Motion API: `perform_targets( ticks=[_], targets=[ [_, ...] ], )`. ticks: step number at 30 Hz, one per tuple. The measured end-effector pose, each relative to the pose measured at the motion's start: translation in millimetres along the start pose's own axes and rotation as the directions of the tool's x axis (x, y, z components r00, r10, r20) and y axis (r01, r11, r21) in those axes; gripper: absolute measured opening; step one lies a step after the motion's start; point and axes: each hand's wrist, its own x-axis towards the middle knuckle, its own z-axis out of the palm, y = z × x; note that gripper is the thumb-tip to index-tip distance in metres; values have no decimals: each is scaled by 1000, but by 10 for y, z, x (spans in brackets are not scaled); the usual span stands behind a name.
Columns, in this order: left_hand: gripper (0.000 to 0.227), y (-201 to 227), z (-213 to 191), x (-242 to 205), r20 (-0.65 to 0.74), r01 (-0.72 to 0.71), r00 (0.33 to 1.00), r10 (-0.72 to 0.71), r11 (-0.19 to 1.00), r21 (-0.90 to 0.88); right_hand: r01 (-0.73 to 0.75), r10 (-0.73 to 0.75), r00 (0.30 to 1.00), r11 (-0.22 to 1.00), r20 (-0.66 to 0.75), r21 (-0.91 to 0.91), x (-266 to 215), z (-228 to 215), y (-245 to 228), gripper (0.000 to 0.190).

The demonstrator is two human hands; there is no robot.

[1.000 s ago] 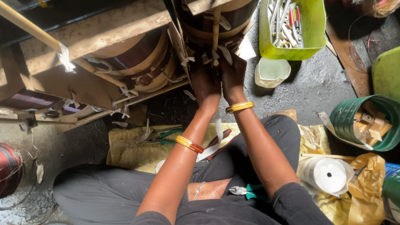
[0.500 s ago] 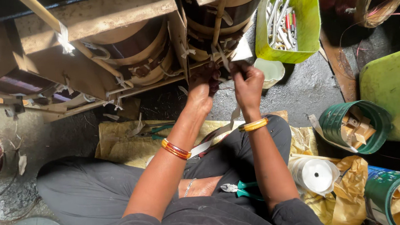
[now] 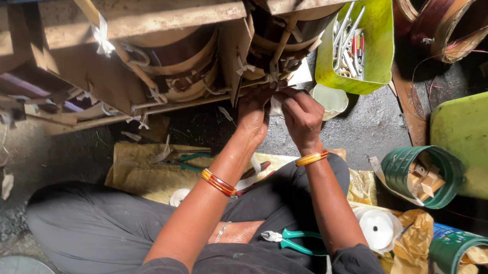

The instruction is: The person sits on the floor and repeatedly ties white cable ties around copper wire coils mounted on a wooden rack. They use pliers to tighten and trim the ties, then move to the next coil.

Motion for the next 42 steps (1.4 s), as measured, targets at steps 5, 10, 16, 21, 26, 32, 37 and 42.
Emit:
perform_targets(
  ticks=[5, 10, 16, 21, 26, 32, 37, 42],
  targets=[
    [13, 296, 162, -147, 58, 35, 998, -37, 998, 46, -353, 336, 934, 822, 121, 447, -65, 146, 102, 26],
    [6, 273, 148, -217, 96, 168, 984, -153, 970, -175, -522, 740, 484, -184, 467, 833, -200, 521, 212, 14],
    [17, 86, -2, -124, 132, 180, 981, -140, 911, -370, -696, 617, 549, -36, 564, 717, 42, 651, 303, 10],
    [7, 97, 44, -174, -111, 11, 994, -8, 1000, 25, -721, 613, 430, -209, 663, 661, 268, 311, 111, 12],
    [12, 294, 140, -249, 108, -365, 930, 353, 833, 415, -715, 587, 413, -265, 696, 647, 319, 236, -4, 2],
    [16, 664, 246, -381, 423, -509, 763, 489, 52, 859, -639, 609, 756, 609, 240, 470, 271, 446, -95, 10],
    [38, 761, 167, -385, 619, -613, 698, 361, -147, 776, -850, 583, 511, 234, 631, 473, 156, 198, -35, 17],
    [43, 688, -5, -155, 741, -603, 529, 414, -431, 672, -564, 670, 553, -135, 495, 814, 428, 382, 164, 11]
  ],
)
